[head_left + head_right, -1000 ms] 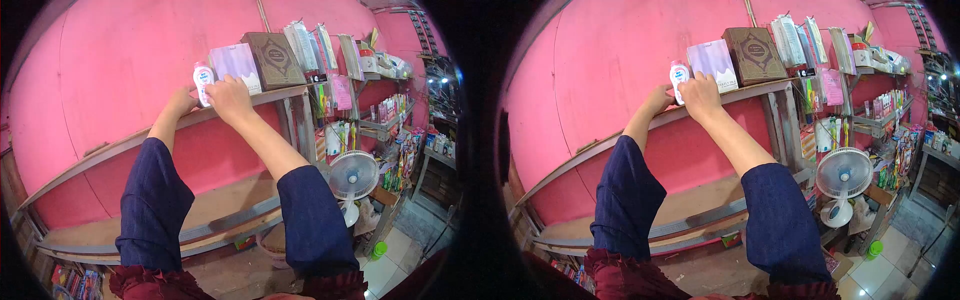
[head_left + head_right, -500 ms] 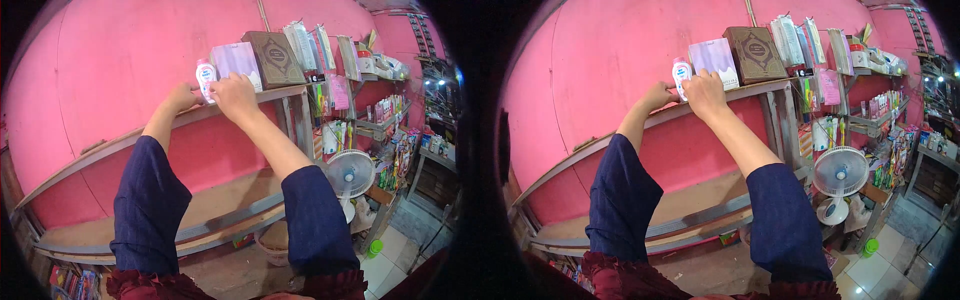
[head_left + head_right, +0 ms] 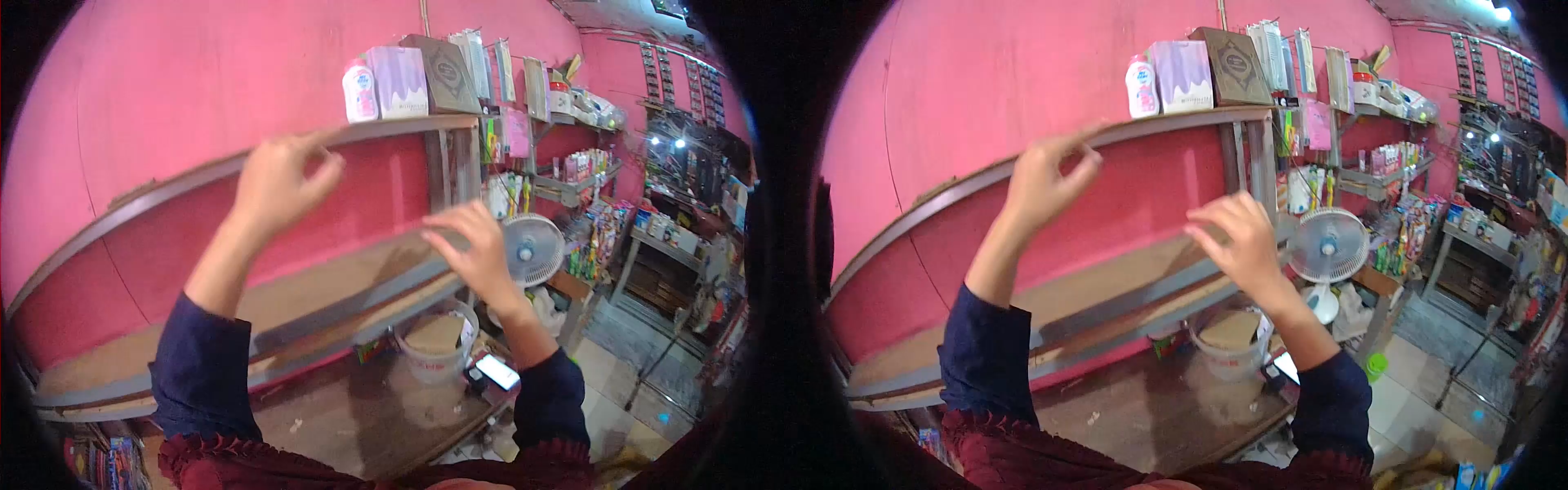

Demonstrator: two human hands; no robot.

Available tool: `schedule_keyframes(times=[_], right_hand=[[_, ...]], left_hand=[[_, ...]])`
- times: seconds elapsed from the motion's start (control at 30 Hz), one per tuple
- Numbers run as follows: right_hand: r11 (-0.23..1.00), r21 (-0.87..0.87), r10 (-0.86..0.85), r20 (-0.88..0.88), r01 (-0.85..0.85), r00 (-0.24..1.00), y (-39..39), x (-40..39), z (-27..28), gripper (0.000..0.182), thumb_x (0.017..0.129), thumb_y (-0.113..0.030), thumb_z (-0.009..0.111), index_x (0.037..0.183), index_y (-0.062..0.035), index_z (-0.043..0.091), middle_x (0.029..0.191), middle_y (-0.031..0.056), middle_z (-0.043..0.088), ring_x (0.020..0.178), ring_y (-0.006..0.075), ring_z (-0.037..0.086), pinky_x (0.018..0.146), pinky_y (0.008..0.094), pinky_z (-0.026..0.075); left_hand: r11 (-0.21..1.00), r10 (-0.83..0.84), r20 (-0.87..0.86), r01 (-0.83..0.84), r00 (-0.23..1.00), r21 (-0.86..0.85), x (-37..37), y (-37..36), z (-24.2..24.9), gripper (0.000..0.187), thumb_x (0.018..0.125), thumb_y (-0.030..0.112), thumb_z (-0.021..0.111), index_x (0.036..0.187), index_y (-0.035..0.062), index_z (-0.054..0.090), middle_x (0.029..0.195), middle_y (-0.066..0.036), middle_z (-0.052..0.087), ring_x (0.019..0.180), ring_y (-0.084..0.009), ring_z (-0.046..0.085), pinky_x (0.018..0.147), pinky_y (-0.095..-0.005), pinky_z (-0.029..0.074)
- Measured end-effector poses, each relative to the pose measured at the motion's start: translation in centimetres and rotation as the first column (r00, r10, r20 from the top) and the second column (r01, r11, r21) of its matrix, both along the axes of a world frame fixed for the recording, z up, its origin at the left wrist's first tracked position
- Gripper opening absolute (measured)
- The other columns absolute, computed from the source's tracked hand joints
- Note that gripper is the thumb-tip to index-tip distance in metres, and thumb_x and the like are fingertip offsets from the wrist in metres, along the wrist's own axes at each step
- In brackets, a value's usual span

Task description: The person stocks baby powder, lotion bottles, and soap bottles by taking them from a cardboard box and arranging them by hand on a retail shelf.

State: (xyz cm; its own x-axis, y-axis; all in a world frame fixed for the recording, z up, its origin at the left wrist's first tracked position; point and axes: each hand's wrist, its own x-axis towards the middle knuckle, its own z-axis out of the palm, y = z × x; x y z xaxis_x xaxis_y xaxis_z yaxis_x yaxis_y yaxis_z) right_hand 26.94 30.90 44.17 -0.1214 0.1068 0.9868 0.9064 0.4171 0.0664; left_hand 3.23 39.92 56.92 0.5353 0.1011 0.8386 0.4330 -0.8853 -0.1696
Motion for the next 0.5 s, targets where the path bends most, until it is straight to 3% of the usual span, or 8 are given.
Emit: schedule_keyframes(times=[0.03, 0.2, 0.23, 0.27, 0.3, 0.37, 0.43, 0.5], right_hand=[[0.998, -0.061, 0.001, -0.066, -0.005, 0.998, -1.8, -1.6, -2.4, 0.016, 0.073, -0.017, 0.076, 0.086, -0.0091, 0.069, 0.087, 0.0052, 0.066, 0.083, 0.0243, 0.059, 0.075, 0.0354, 0.045], [0.960, -0.281, -0.117, -0.398, 0.000, 0.910, -11.3, -12.6, -16.4, 0.019, 0.072, -0.013, 0.076, 0.089, -0.0064, 0.069, 0.092, 0.0074, 0.067, 0.087, 0.0254, 0.060, 0.078, 0.0345, 0.046], [0.954, -0.301, -0.124, -0.440, -0.016, 0.889, -13.0, -15.0, -19.3, 0.019, 0.073, -0.013, 0.075, 0.090, -0.0063, 0.069, 0.093, 0.0075, 0.067, 0.088, 0.0256, 0.060, 0.079, 0.0347, 0.046], [0.947, -0.319, -0.138, -0.480, -0.026, 0.866, -14.7, -17.2, -22.1, 0.020, 0.073, -0.013, 0.075, 0.091, -0.0063, 0.068, 0.094, 0.0076, 0.067, 0.088, 0.0258, 0.060, 0.079, 0.0350, 0.046], [0.941, -0.338, -0.160, -0.517, -0.029, 0.841, -16.7, -19.3, -24.6, 0.021, 0.074, -0.014, 0.074, 0.092, -0.0062, 0.068, 0.094, 0.0077, 0.067, 0.089, 0.0260, 0.059, 0.079, 0.0353, 0.046], [0.838, -0.541, -0.356, -0.644, -0.074, 0.677, -21.2, -23.3, -28.6, 0.024, 0.072, -0.014, 0.072, 0.095, -0.0059, 0.067, 0.096, 0.0086, 0.066, 0.092, 0.0273, 0.058, 0.080, 0.0354, 0.045], [0.832, -0.555, -0.385, -0.561, 0.012, 0.733, -26.2, -26.8, -28.8, 0.030, 0.065, -0.010, 0.072, 0.094, -0.0047, 0.067, 0.096, 0.0086, 0.065, 0.093, 0.0290, 0.057, 0.082, 0.0352, 0.045], [0.783, -0.606, -0.536, -0.544, 0.139, 0.645, -31.4, -30.2, -28.8, 0.029, 0.064, -0.007, 0.070, 0.093, -0.0056, 0.067, 0.095, 0.0076, 0.065, 0.092, 0.0281, 0.058, 0.083, 0.0354, 0.045]], left_hand=[[0.990, -0.127, -0.019, 0.128, 0.992, 0.059, -0.9, -1.5, -2.8, 0.043, 0.079, 0.017, 0.060, 0.122, 0.0126, 0.062, 0.088, -0.011, 0.069, 0.085, -0.0284, 0.066, 0.084, -0.0407, 0.048], [0.846, -0.533, -0.275, 0.502, 0.800, -0.177, -6.9, -10.9, -17.5, 0.041, 0.077, 0.032, 0.065, 0.114, 0.0129, 0.065, 0.083, -0.012, 0.065, 0.077, -0.0309, 0.062, 0.073, -0.0434, 0.048], [0.754, -0.657, -0.224, 0.622, 0.720, -0.213, -8.0, -12.2, -20.5, 0.045, 0.075, 0.023, 0.070, 0.118, 0.0141, 0.063, 0.078, -0.009, 0.063, 0.071, -0.0274, 0.060, 0.068, -0.0382, 0.047], [0.706, -0.707, -0.247, 0.645, 0.662, -0.292, -9.4, -13.5, -23.1, 0.044, 0.077, 0.025, 0.070, 0.119, 0.0137, 0.063, 0.079, -0.009, 0.064, 0.069, -0.0268, 0.059, 0.067, -0.0372, 0.047], [0.604, -0.790, -0.135, 0.719, 0.598, -0.345, -10.6, -15.1, -25.3, 0.043, 0.077, 0.025, 0.070, 0.118, 0.0140, 0.064, 0.080, -0.008, 0.065, 0.071, -0.0266, 0.060, 0.068, -0.0366, 0.047], [0.477, -0.837, -0.061, 0.671, 0.544, -0.568, -12.0, -17.4, -30.1, 0.042, 0.078, 0.025, 0.069, 0.118, 0.0134, 0.064, 0.084, -0.007, 0.066, 0.076, -0.0272, 0.062, 0.070, -0.0372, 0.048], [0.348, -0.873, 0.009, 0.636, 0.488, -0.689, -13.1, -20.6, -34.6, 0.042, 0.079, 0.025, 0.068, 0.120, 0.0155, 0.062, 0.091, -0.006, 0.067, 0.084, -0.0274, 0.063, 0.076, -0.0383, 0.049], [0.212, -0.924, 0.069, 0.654, 0.376, -0.727, -14.4, -24.4, -36.8, 0.041, 0.080, 0.023, 0.068, 0.119, 0.0147, 0.062, 0.095, -0.005, 0.068, 0.090, -0.0270, 0.063, 0.081, -0.0381, 0.049]])
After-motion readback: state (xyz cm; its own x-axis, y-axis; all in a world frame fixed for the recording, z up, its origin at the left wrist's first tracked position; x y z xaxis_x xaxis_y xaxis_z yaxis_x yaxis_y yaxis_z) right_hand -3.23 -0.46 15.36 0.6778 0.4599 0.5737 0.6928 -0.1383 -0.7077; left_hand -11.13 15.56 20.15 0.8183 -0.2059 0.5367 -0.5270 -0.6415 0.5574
